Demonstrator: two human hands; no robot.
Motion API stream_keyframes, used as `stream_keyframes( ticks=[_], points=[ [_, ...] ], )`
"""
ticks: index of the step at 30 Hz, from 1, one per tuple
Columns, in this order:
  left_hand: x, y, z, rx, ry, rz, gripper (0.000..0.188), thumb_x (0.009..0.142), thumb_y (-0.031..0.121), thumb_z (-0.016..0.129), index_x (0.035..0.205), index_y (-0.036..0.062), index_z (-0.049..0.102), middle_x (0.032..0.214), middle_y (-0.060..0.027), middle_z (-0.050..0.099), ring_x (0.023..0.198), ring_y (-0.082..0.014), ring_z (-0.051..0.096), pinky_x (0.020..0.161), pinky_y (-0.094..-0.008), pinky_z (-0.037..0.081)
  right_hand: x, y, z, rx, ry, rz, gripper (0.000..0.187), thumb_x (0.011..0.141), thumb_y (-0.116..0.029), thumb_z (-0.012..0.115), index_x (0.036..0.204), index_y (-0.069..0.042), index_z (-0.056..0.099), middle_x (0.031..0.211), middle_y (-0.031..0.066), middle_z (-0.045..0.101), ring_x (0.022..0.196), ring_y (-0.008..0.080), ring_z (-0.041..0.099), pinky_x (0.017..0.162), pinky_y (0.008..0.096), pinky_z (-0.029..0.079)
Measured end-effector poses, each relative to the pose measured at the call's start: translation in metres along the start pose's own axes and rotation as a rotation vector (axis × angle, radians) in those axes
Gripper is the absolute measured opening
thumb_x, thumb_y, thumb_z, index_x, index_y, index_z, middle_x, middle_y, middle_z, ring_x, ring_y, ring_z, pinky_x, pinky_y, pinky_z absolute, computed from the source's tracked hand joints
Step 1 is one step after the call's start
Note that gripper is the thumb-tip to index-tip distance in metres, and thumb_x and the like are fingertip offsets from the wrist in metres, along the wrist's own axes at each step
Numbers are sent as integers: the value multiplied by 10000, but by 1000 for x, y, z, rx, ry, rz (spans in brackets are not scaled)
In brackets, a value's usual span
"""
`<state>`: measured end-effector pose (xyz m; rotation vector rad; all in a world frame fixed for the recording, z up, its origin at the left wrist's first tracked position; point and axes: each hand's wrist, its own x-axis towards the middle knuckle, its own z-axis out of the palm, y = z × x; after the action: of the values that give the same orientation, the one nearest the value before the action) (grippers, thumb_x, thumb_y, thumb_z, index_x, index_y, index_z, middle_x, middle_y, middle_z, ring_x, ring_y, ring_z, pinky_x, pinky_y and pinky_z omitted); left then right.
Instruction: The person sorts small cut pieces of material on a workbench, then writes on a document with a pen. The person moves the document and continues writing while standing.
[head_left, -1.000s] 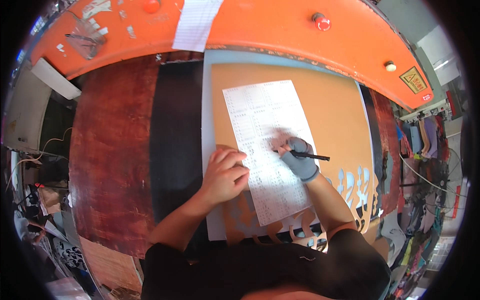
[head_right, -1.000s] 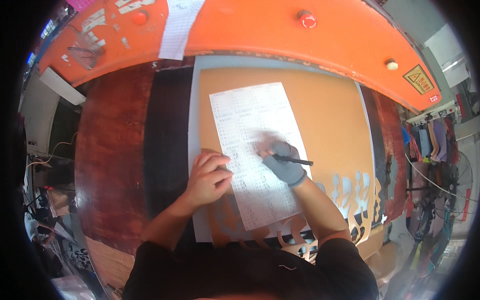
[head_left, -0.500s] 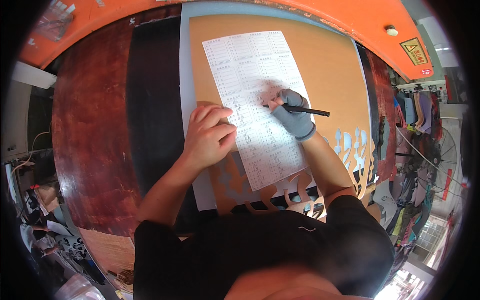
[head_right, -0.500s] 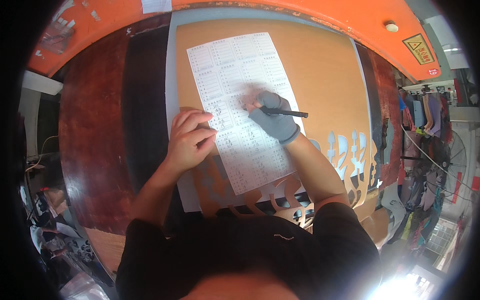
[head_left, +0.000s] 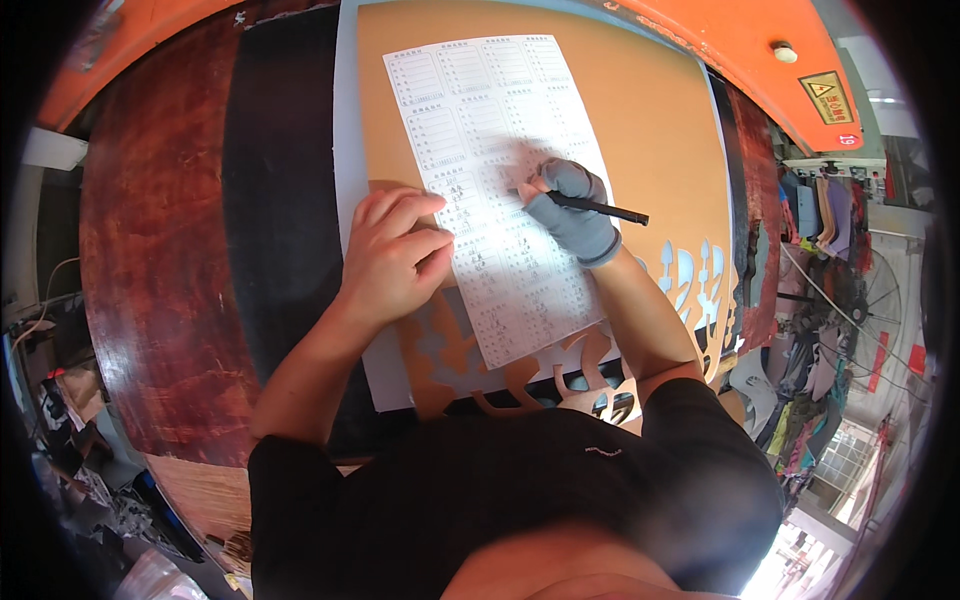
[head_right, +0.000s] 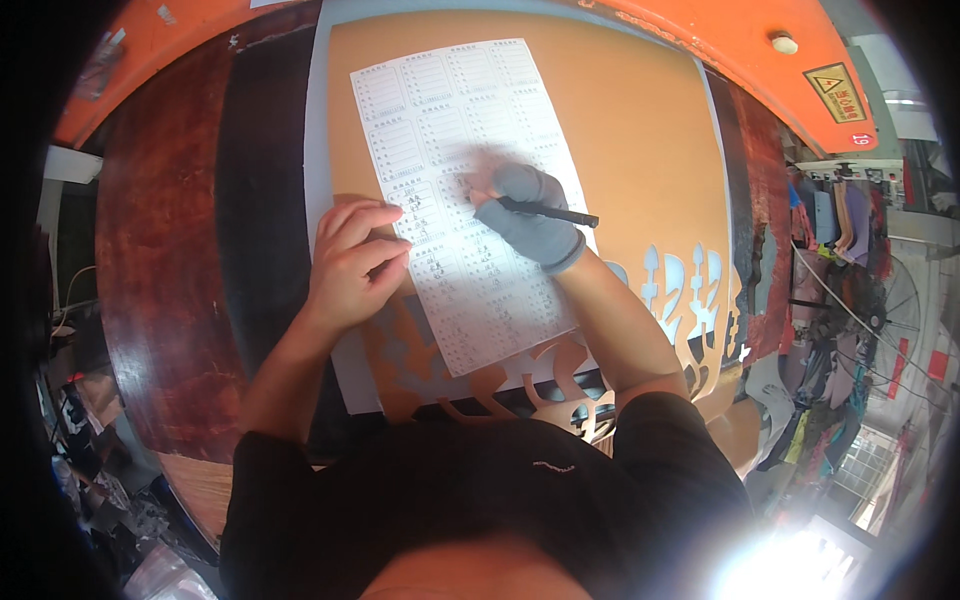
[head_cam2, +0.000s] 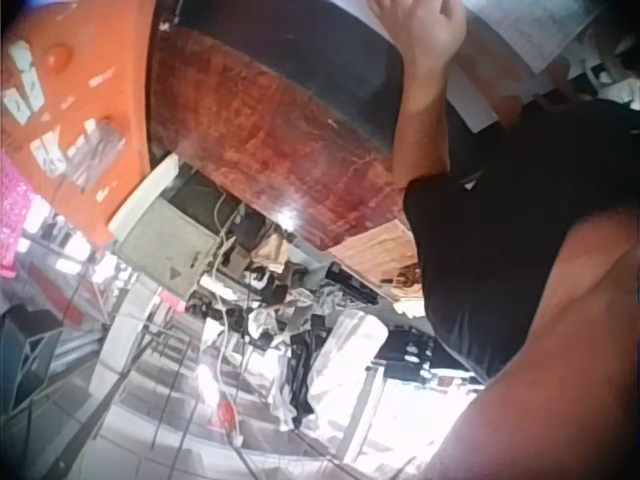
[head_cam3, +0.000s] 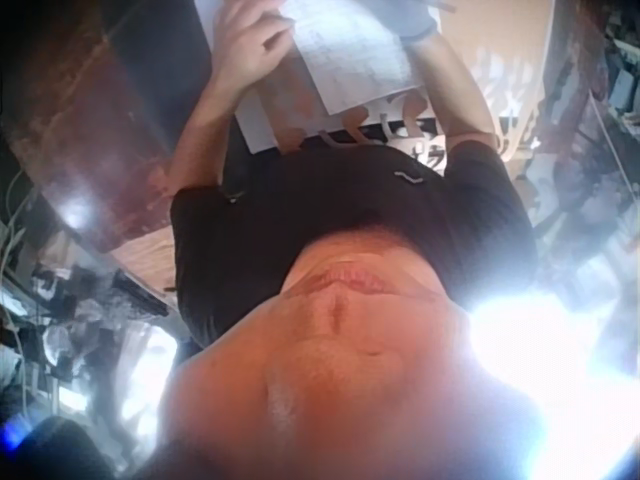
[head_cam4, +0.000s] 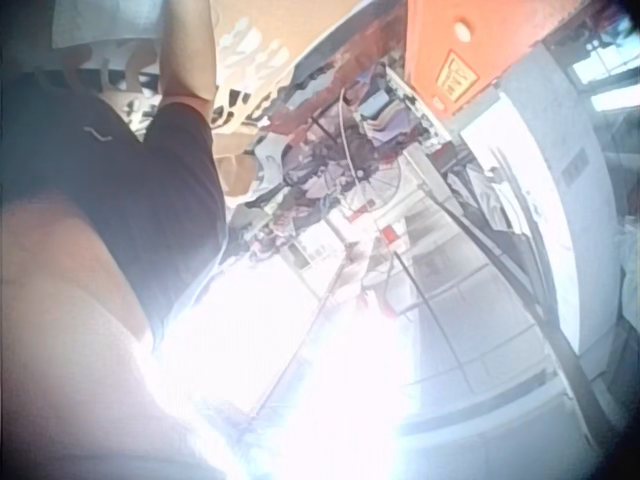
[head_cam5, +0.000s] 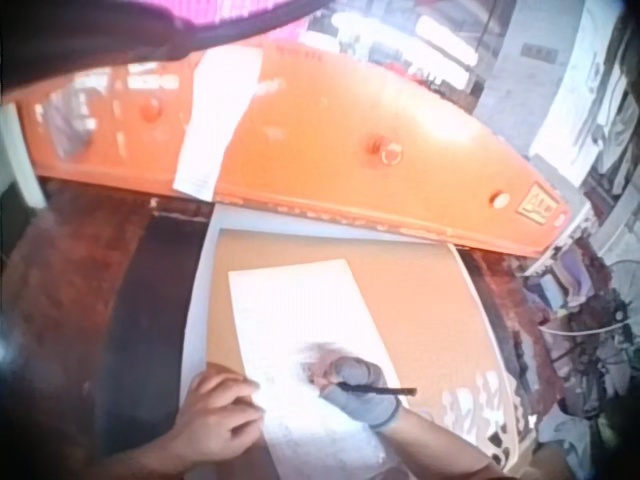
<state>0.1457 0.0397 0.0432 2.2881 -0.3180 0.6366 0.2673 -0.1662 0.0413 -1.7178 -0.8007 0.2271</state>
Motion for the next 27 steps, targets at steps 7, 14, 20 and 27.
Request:
stream_keyframes(
  ticks=[7, 14, 20, 27],
  points=[
    [0, 0, 0, 5, -8, 1, 37, 638, 59, 676, 661, 69, 648, 968, -41, 602, 930, -230, 545, 836, -389, 386, 2, -1, -1, -38, -8, -47, 120, 720, 8, 629, 682, -32, 522, 684, 34, 536, 628, 119, 494, 574, 266, 430],
    [-1, 0, -1, 1, -33, -4, 68, 644, 61, 683, 710, 61, 667, 991, -62, 608, 948, -245, 544, 850, -370, 378, 0, 3, -1, -44, 18, -80, 117, 715, -9, 641, 689, -30, 528, 665, 47, 537, 604, 125, 502, 553, 264, 432],
    [-1, 0, -1, -6, -32, -5, 69, 647, 63, 684, 714, 58, 668, 991, -64, 607, 952, -247, 542, 852, -370, 377, -3, 2, 1, 87, 159, -21, 156, 746, 23, 585, 681, -50, 463, 699, 34, 545, 627, 96, 491, 559, 247, 430],
    [0, 0, -1, 1, -20, -10, 39, 641, 63, 677, 673, 69, 655, 985, -46, 606, 943, -227, 544, 851, -383, 380, -3, -5, 2, 168, 19, -10, 228, 746, 67, 563, 664, -67, 397, 686, 13, 480, 647, 81, 436, 563, 238, 405]
  ],
)
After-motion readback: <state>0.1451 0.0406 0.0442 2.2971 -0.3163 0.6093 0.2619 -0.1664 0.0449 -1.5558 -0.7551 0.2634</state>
